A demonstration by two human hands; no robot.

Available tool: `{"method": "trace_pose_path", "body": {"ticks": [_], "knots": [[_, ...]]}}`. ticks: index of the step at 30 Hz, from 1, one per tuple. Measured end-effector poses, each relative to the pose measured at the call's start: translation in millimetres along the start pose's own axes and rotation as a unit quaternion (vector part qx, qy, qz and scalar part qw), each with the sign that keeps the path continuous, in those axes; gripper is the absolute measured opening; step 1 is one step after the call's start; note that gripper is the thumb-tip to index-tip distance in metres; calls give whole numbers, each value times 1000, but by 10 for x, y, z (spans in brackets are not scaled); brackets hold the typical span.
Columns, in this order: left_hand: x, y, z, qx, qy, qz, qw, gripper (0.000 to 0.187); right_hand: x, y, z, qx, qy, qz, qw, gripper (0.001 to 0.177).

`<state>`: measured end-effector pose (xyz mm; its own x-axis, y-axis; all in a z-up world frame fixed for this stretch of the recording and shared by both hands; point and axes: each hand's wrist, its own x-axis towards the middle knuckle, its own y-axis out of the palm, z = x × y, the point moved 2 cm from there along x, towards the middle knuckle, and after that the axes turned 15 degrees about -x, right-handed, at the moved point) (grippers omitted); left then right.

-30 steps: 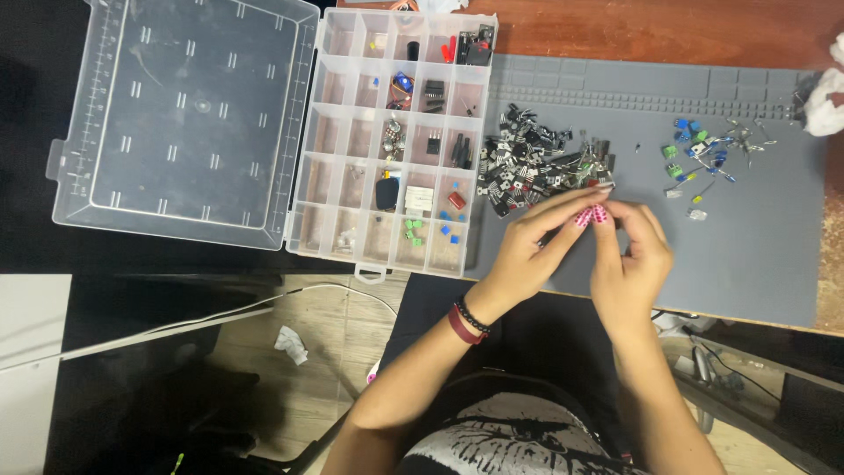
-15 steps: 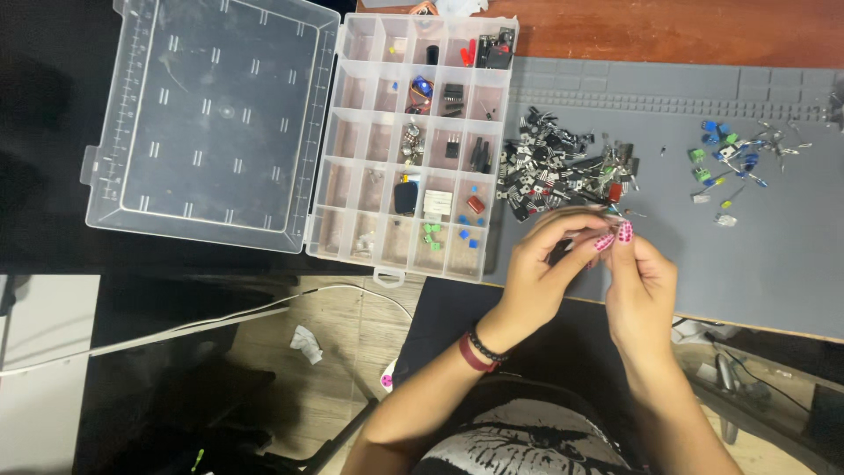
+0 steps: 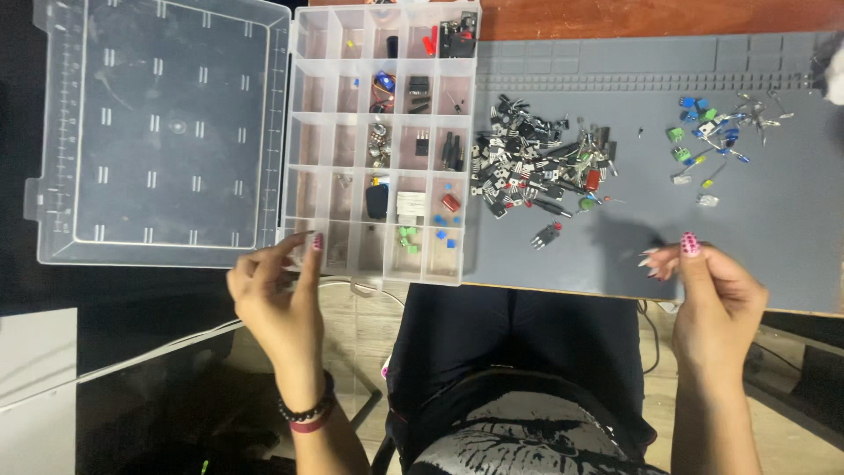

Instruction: The person sorts small electronic components from a pile on a gray mat into a multi-compartment plastic organizer box. They pick up individual items, such as transistors and capacitors, and place them into specific compartments within the box.

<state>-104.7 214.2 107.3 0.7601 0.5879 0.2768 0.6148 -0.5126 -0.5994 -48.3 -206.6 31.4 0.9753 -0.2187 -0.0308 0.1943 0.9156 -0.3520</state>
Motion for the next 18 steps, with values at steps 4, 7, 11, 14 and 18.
{"method": "trace_pose_path", "body": {"ticks": [4, 7, 11, 14, 18], "knots": [[-5, 46, 87, 33, 1, 34, 999, 21, 29, -108, -54, -26, -1, -22, 999, 36], [-9, 117, 68, 48, 12, 39, 998, 20, 31, -125, -27, -29, 6, -25, 999, 35], [4, 184, 102, 77, 7, 72, 994, 19, 36, -144, -75, -34, 15, -35, 999, 34], [-4, 210, 92, 78, 10, 86, 993, 21, 35, -152, -70, -37, 20, -35, 999, 36], [-8, 223, 64, 76, 15, 101, 992, 18, 42, -160, -40, -26, 19, -28, 999, 40]]}}
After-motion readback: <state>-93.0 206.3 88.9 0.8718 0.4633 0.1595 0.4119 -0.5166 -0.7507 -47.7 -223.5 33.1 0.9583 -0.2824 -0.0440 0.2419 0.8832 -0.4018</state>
